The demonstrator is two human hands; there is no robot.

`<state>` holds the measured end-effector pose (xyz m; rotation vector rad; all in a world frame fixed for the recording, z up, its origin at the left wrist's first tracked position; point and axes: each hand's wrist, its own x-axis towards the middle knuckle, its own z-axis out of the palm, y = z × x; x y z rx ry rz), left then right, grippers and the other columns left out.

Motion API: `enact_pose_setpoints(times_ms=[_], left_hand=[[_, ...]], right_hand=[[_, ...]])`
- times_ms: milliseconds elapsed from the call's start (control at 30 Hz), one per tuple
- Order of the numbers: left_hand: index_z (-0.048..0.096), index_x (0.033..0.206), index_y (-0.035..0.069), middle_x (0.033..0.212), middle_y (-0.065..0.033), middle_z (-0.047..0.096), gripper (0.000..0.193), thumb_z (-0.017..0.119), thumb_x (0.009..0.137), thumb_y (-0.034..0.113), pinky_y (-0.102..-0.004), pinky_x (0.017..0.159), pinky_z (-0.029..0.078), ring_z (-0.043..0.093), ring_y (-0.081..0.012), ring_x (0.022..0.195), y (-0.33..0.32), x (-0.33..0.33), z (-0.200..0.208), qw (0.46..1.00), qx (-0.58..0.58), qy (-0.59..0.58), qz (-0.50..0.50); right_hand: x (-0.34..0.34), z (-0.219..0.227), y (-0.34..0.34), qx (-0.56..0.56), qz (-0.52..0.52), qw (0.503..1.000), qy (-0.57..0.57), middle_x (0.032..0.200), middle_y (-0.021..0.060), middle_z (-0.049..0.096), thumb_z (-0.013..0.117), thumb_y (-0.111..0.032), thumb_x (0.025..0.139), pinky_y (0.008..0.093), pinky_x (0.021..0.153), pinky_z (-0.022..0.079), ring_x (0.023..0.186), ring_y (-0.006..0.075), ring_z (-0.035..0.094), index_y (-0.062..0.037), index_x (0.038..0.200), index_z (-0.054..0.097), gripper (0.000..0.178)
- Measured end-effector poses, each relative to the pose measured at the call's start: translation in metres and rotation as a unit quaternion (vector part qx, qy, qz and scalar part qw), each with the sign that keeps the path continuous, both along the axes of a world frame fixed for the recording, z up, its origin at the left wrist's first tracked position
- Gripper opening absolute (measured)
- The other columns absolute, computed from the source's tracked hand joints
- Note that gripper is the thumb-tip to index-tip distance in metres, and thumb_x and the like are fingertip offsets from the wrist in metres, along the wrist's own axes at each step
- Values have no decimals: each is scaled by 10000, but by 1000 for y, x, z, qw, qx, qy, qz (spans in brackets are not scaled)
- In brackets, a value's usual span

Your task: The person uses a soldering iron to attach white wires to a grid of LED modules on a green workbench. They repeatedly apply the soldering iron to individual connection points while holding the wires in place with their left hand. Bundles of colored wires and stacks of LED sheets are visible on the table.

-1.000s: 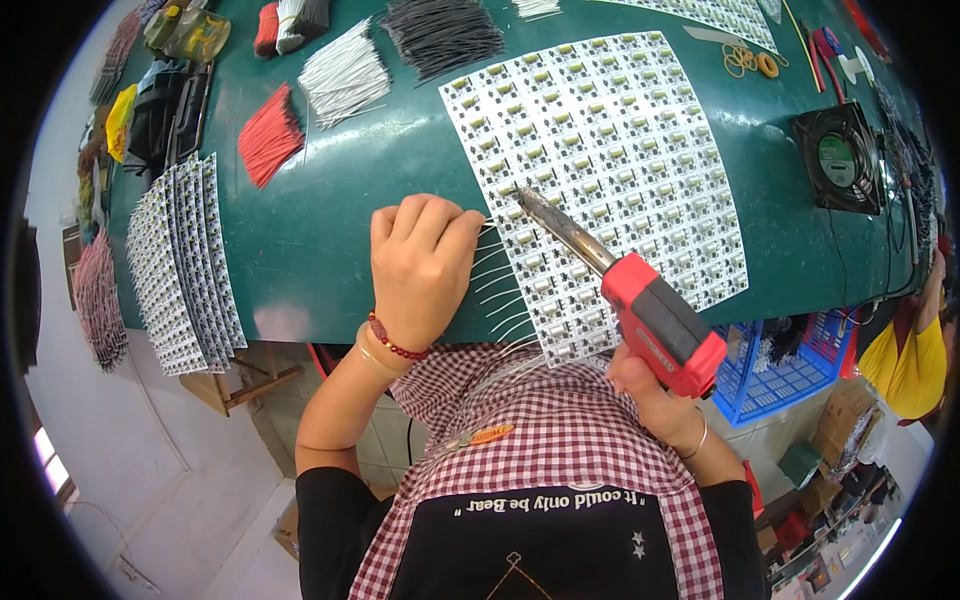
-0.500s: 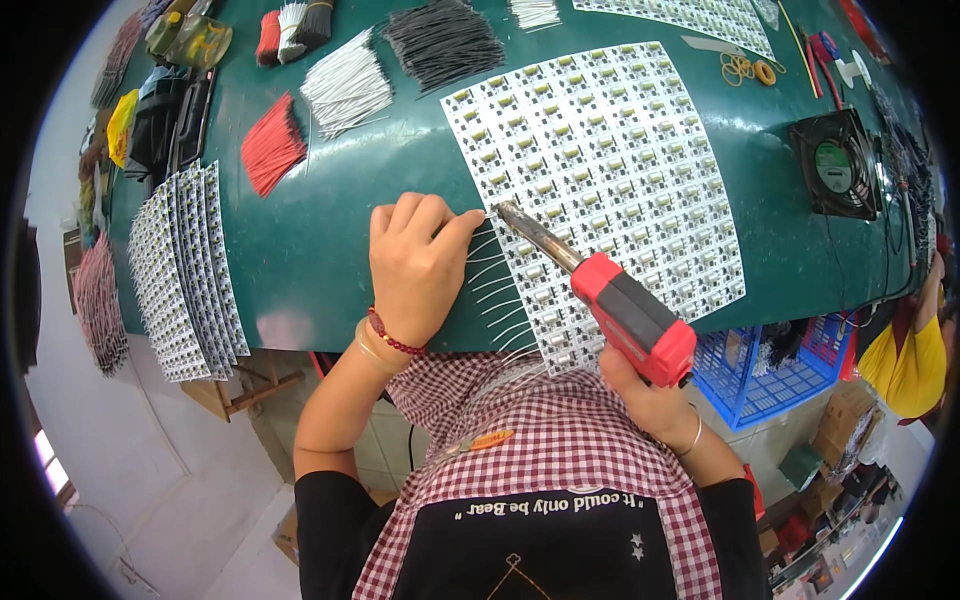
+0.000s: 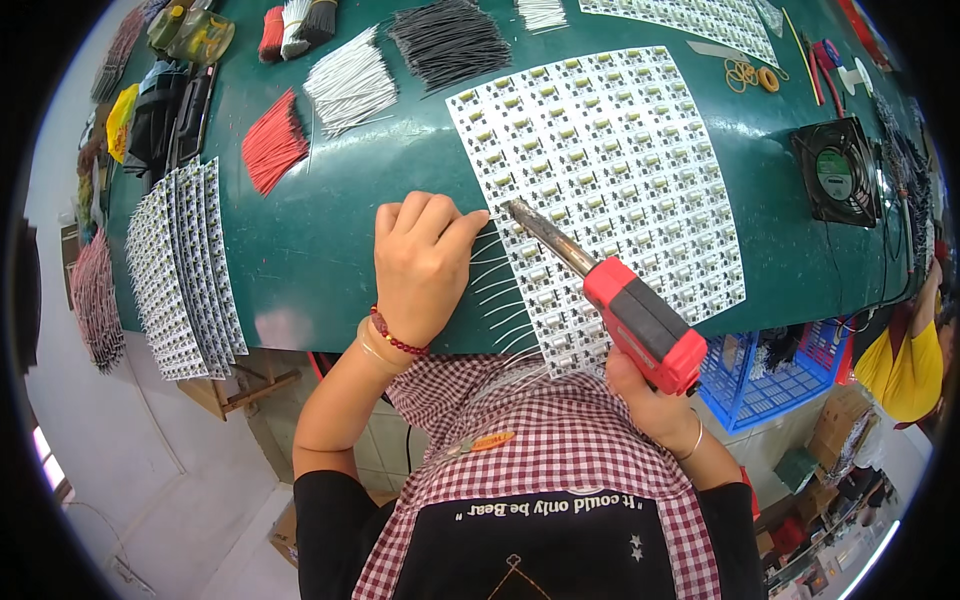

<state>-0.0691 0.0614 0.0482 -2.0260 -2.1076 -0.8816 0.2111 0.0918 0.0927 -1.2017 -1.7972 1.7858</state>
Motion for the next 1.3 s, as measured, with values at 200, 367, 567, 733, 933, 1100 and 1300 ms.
enact_pose_setpoints(times_ms=[200,367,567,733,933,1100,1300], left_hand=[[695,868,98,745,-4,507,167,685,718,26,-340,719,390,535,-184,767,0,1,1,1000,-1,1,0],[694,869,88,746,-6,517,163,683,721,22,-340,719,391,539,-185,765,0,2,1,1000,8,0,-5],[695,869,86,742,-6,518,161,677,722,24,-339,719,390,541,-183,765,0,3,2,1000,9,7,-4],[696,869,86,747,-1,527,159,680,723,25,-337,721,389,547,-177,769,0,3,1,1000,7,10,-2],[695,866,89,772,9,555,171,686,712,14,-339,726,389,567,-165,799,1,2,2,1000,16,19,2],[694,857,95,770,11,551,167,690,710,16,-340,734,388,566,-167,803,2,3,5,999,42,6,10],[693,853,108,745,5,519,148,687,722,38,-340,735,390,546,-177,781,5,-2,2,1000,-1,17,7]], right_hand=[[0,-6,-3,42,-1,999,-20,693,57,576,580,-296,987,258,552,416,582,110,517,9,996,584,306],[0,-7,-5,37,-3,999,-39,691,57,573,581,-285,984,258,552,419,580,113,516,3,920,573,295],[-1,-2,-2,5,-19,1000,22,685,58,568,608,-314,971,263,528,423,561,113,512,36,1218,514,439],[-1,1,0,-4,-21,999,27,679,61,566,615,-342,966,257,515,418,545,113,510,35,1296,477,519],[-2,0,2,0,-8,1000,23,678,65,572,599,-337,974,250,505,410,545,112,511,40,1294,475,509],[-5,0,2,4,-19,1000,24,671,65,573,589,-324,980,252,509,412,547,112,513,44,1204,522,436],[-11,3,4,-23,-25,999,-13,643,55,566,598,-322,976,261,521,420,552,111,521,11,901,572,343]])
